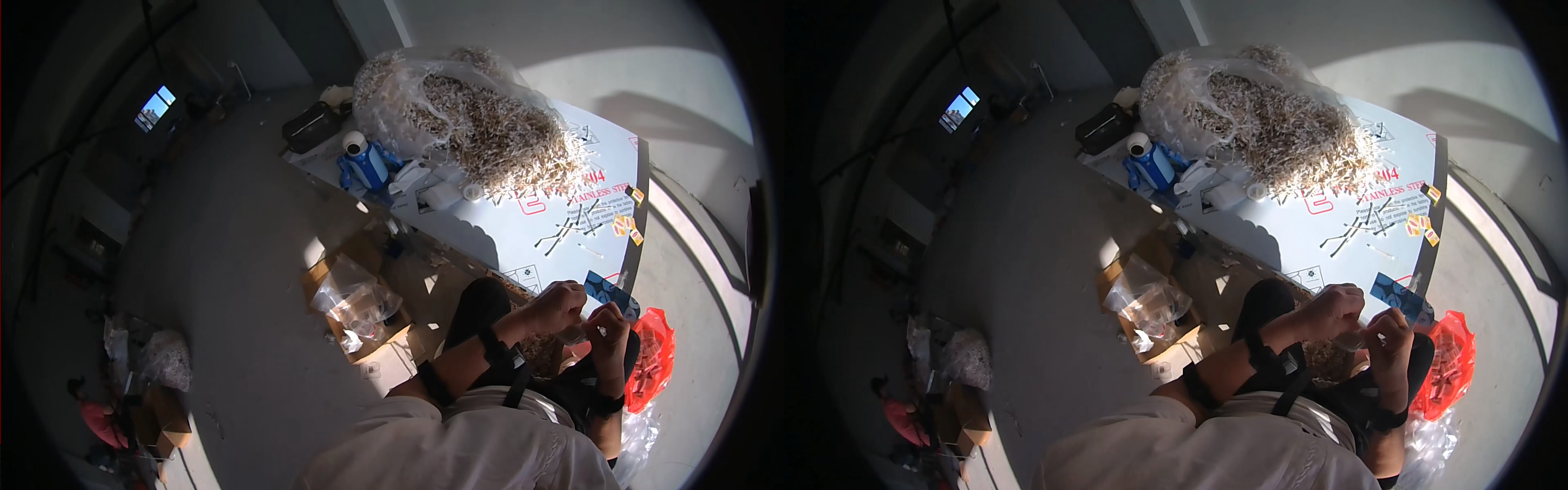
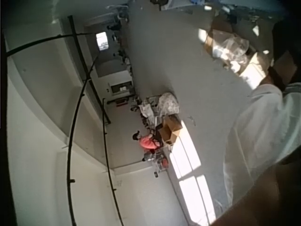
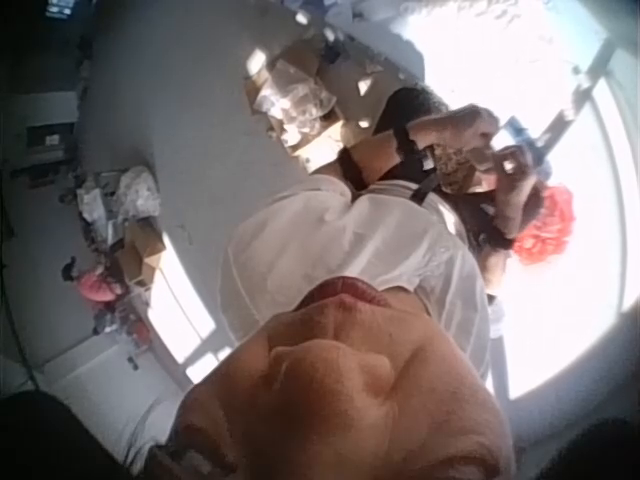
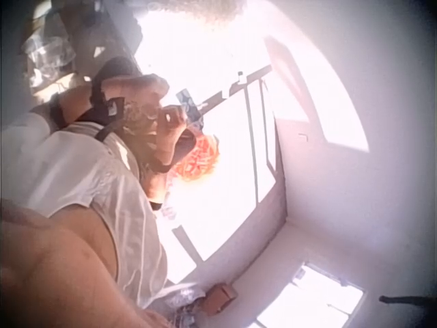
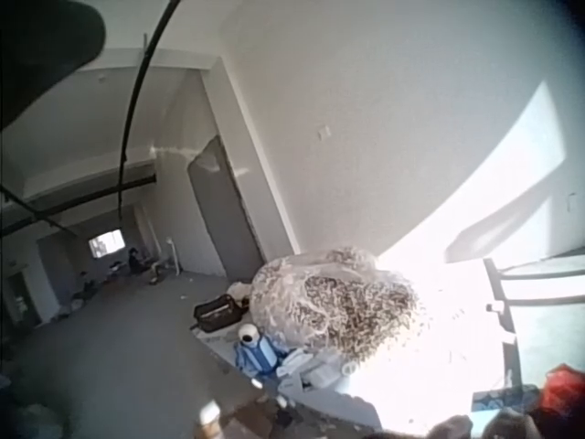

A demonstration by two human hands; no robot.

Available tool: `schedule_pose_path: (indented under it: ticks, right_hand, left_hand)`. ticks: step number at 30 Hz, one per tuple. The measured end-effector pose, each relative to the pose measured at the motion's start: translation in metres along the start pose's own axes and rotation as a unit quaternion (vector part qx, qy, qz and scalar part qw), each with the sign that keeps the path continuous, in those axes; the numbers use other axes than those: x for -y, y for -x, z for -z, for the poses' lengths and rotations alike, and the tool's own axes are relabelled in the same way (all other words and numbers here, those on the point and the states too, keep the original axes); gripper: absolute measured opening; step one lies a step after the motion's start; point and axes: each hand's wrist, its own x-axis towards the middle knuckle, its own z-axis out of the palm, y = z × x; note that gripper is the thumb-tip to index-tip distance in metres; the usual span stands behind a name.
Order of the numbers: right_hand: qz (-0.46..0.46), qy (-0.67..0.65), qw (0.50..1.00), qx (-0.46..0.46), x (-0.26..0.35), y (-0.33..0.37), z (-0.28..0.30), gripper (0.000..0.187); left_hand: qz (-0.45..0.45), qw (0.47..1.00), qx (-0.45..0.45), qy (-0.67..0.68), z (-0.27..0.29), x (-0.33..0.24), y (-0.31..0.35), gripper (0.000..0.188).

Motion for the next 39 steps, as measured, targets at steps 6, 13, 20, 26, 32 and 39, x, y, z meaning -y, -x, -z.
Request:
schedule_pose_path:
  ticks: [6,13,20,26,32,39]
  right_hand:
    - [-0.081,-0.128,0.985,0.083,-0.006,0.002,0.008,0.012]
    - [-0.128,-0.195,0.966,0.112,-0.014,-0.001,0.008,0.011]
    - [-0.09,-0.103,0.981,0.138,-0.018,0.001,0.009,0.012]
    - [-0.121,-0.143,0.977,0.103,-0.019,0.002,0.009,0.014]
    - [-0.012,-0.072,0.997,0.039,-0.003,0.005,0.009,0.013]
    - [0.114,0.083,0.988,-0.059,0.025,-0.01,0.007,0.014]
  left_hand:
    - [0.173,0.962,0.145,0.15,0.009,-0.007,0.002,0.026]
    - [0.111,0.981,0.155,0.037,-0.004,0.0,0.004,0.025]
    - [0.064,0.989,0.135,0.011,-0.003,0.002,0.008,0.025]
    - [0.121,0.982,0.137,0.046,0.011,-0.008,-0.001,0.027]
    - [0.081,0.995,0.056,0.013,0.005,-0.014,0.003,0.023]
    - [-0.037,0.999,0.018,-0.031,0.032,-0.041,-0.02,0.023]
